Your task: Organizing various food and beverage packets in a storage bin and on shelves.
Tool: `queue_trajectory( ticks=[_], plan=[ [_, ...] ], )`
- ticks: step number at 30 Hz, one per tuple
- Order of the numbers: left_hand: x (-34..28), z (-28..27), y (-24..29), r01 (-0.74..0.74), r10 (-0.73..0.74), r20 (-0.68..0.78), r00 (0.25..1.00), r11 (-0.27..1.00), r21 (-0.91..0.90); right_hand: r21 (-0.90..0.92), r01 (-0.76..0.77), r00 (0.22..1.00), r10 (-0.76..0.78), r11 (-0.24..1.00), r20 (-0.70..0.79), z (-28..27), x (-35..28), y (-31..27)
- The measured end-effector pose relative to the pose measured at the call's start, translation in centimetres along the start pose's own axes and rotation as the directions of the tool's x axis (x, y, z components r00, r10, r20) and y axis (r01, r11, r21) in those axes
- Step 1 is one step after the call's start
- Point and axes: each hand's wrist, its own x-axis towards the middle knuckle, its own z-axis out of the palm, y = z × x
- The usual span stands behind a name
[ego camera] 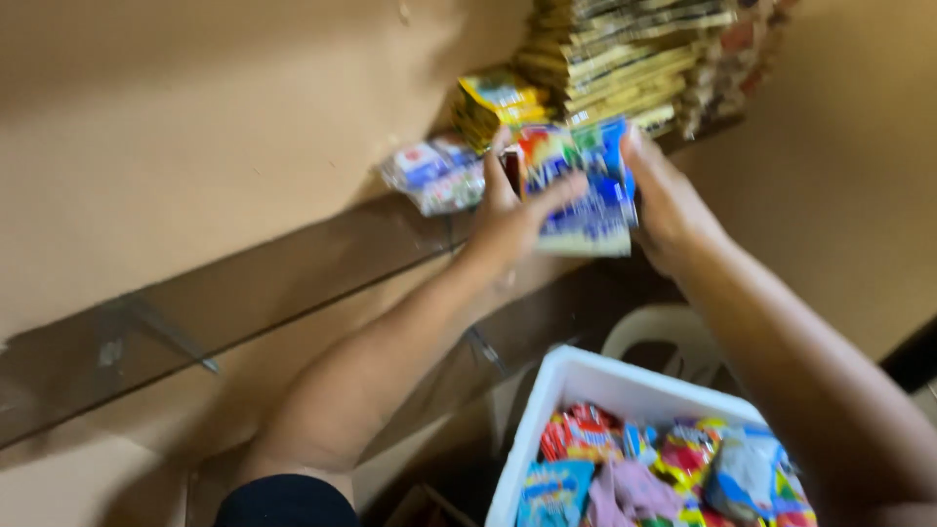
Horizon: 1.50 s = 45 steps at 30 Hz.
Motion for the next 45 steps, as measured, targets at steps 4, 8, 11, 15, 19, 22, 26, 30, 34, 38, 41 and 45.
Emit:
queue_trajectory(
  ticks=[4,8,11,15,19,22,26,30,34,38,41,45],
  plan=[
    [8.3,-3.1,2.5,0.025,-0.032,-0.114,0.993,0.998,-0.06,0.047,0.004,0.999,-0.002,0.999,-0.043,3.5,6.6,-4.5],
    [13.7,-5.2,5.0,0.151,-0.17,-0.236,0.957,0.984,-0.097,-0.306,0.091,0.991,-0.056,0.948,0.121,3.1,12.1,-4.9],
    [18.1,-6.6,3.0,0.306,-0.301,-0.3,0.905,0.951,-0.031,-0.538,0.371,0.91,-0.184,0.757,0.371,2.4,15.8,-4.2],
    [22.6,-7.4,-1.0,0.38,-0.376,-0.169,0.911,0.925,-0.004,-0.984,0.142,0.986,-0.108,0.108,0.13,3.4,17.2,-4.7],
    [23.4,-6.6,-2.4,0.351,-0.305,-0.364,0.88,0.934,0.063,-0.966,0.235,0.893,-0.369,-0.103,0.257,1.9,17.9,-2.0],
    [23.9,-7.1,-4.3,0.209,-0.062,-0.424,0.904,0.927,0.31,-0.968,0.142,0.878,-0.426,-0.205,0.219,3.1,17.0,-1.0],
    [23.6,-6.9,-4.4,0.365,-0.047,-0.499,0.865,0.742,0.562,-0.838,0.125,0.775,-0.476,-0.531,0.417,3.5,16.2,-0.7],
    [26.3,-8.4,-8.6,0.281,-0.126,-0.369,0.921,0.87,0.404,-0.769,0.269,0.736,-0.392,-0.58,0.553,1.6,16.9,-1.3],
    [22.8,-8.7,-4.3,0.212,-0.18,-0.23,0.956,0.969,0.126,-0.763,0.279,0.763,-0.349,-0.583,0.545,-0.3,18.2,-1.1],
    [21.9,-7.4,-7.0,0.343,-0.035,-0.422,0.906,0.645,0.683,-0.765,0.299,0.786,-0.306,-0.571,0.537,-1.7,19.9,-0.9],
    [22.1,-6.7,-10.2,0.187,0.141,-0.42,0.897,0.739,0.647,-0.748,0.294,0.803,-0.27,-0.595,0.531,-2.2,21.0,-0.6],
    [20.2,-6.8,-8.4,0.134,0.063,-0.365,0.929,0.862,0.49,-0.743,0.25,0.809,-0.288,-0.621,0.513,-0.7,21.3,-0.7]
  ],
)
